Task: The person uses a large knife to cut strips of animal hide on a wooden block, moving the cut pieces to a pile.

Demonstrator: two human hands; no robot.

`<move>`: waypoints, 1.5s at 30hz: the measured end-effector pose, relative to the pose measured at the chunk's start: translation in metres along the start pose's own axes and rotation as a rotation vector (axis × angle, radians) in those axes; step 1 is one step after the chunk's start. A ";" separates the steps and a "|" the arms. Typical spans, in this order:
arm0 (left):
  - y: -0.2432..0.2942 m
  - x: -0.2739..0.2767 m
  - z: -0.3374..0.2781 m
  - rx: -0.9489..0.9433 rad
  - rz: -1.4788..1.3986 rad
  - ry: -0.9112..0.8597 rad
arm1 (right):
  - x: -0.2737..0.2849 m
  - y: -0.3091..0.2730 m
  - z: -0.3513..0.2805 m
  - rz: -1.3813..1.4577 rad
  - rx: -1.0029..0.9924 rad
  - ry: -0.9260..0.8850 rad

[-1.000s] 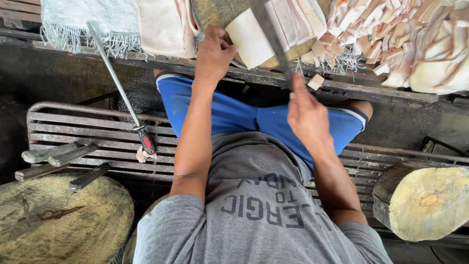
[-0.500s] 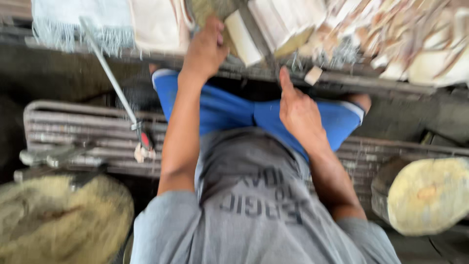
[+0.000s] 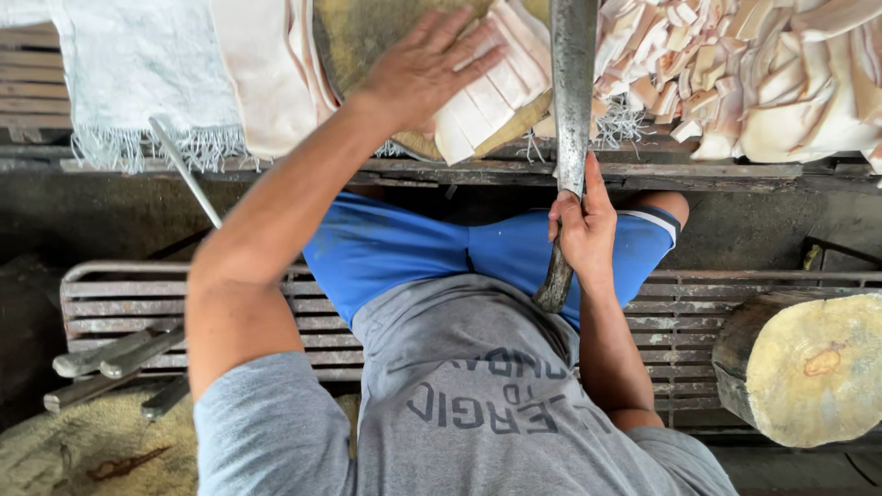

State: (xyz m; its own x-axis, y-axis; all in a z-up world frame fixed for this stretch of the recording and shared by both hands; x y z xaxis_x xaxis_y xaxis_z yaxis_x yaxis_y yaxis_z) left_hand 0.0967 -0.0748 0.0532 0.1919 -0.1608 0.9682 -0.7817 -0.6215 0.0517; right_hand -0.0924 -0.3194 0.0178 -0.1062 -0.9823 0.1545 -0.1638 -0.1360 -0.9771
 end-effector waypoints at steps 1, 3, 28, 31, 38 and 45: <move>0.003 0.004 0.011 -0.072 0.063 -0.079 | 0.002 0.005 0.003 0.033 -0.012 0.022; 0.012 0.011 0.033 -0.170 0.283 -0.129 | 0.004 0.015 0.007 0.096 -0.042 0.031; -0.003 -0.019 0.116 -0.085 -0.155 -0.132 | 0.005 0.074 0.047 0.441 -0.172 -0.070; -0.003 -0.028 0.103 -0.064 -0.152 -0.089 | -0.005 0.070 0.046 0.372 -0.167 -0.125; -0.015 -0.024 0.076 0.017 -0.111 0.019 | -0.011 0.067 0.041 0.392 -0.188 -0.090; -0.100 -0.029 -0.006 0.421 -0.153 0.128 | -0.019 0.060 0.035 0.288 -0.167 -0.085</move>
State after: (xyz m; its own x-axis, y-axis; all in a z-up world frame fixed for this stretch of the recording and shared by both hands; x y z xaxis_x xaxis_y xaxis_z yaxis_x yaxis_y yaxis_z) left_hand 0.1654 -0.0035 0.0219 0.1911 0.0361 0.9809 -0.4365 -0.8919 0.1179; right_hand -0.0660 -0.3130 -0.0488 -0.0902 -0.9855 -0.1440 -0.2985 0.1647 -0.9401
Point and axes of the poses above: each hand's wrist, its own z-axis towards the middle knuckle, its own x-axis out of the back of the hand, y = z × x, the point moved 4 cm from there along z, towards the middle knuckle, and after that the axes turned 2 degrees about -z, right-handed, at the moved point
